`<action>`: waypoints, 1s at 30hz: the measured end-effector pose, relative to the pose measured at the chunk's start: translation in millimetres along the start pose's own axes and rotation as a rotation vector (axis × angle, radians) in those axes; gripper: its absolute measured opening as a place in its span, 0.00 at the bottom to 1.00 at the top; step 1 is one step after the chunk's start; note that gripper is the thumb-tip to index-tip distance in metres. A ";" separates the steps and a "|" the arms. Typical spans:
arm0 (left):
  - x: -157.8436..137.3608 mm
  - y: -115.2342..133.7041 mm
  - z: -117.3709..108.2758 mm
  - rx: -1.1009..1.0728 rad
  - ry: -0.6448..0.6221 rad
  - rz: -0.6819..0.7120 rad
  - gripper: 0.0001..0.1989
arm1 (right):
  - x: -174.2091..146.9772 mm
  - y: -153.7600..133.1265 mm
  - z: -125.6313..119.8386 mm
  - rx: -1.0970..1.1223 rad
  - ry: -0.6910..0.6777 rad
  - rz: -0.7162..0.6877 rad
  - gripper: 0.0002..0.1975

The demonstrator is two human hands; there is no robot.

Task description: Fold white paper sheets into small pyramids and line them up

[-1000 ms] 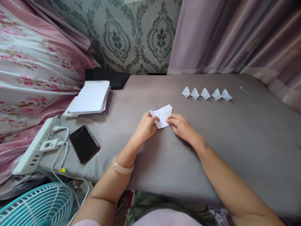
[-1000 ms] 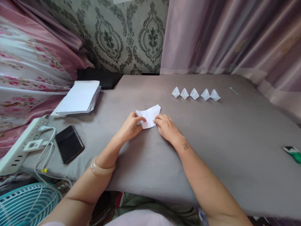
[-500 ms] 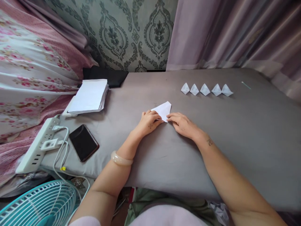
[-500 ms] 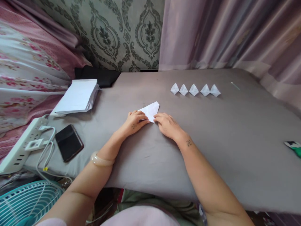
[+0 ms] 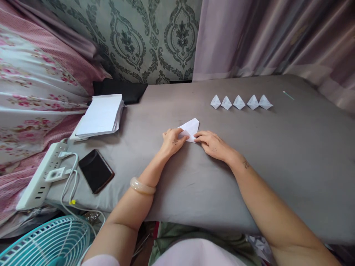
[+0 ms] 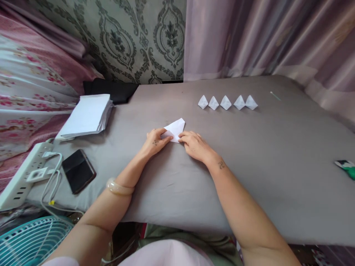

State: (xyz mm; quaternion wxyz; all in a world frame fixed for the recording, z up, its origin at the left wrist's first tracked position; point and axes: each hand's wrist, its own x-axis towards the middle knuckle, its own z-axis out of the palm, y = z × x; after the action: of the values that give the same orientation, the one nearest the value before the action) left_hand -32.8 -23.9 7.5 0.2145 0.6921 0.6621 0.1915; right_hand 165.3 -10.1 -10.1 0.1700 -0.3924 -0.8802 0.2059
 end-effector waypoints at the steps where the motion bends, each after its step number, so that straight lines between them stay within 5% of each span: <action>1: 0.7 0.5 0.4 0.004 0.007 -0.019 0.09 | -0.1 0.6 0.1 0.003 0.001 0.001 0.19; 12: 2.0 -2.8 5.2 -0.005 0.028 -0.038 0.09 | -2.5 3.2 -8.6 0.043 0.007 -0.063 0.24; 21: -6.1 -4.4 -1.1 -0.040 0.025 0.040 0.07 | -17.5 18.5 -2.3 -0.054 0.026 -0.250 0.27; 30: 9.1 -10.1 -0.8 -0.049 0.015 -0.038 0.20 | -16.7 12.8 -5.9 -0.039 0.002 -0.218 0.27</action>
State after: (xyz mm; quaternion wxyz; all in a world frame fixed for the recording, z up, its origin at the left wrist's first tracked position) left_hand -41.2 -14.4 2.5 0.2300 0.6724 0.6718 0.2090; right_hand 186.6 -13.7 -13.6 0.1845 -0.2976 -0.9214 0.1687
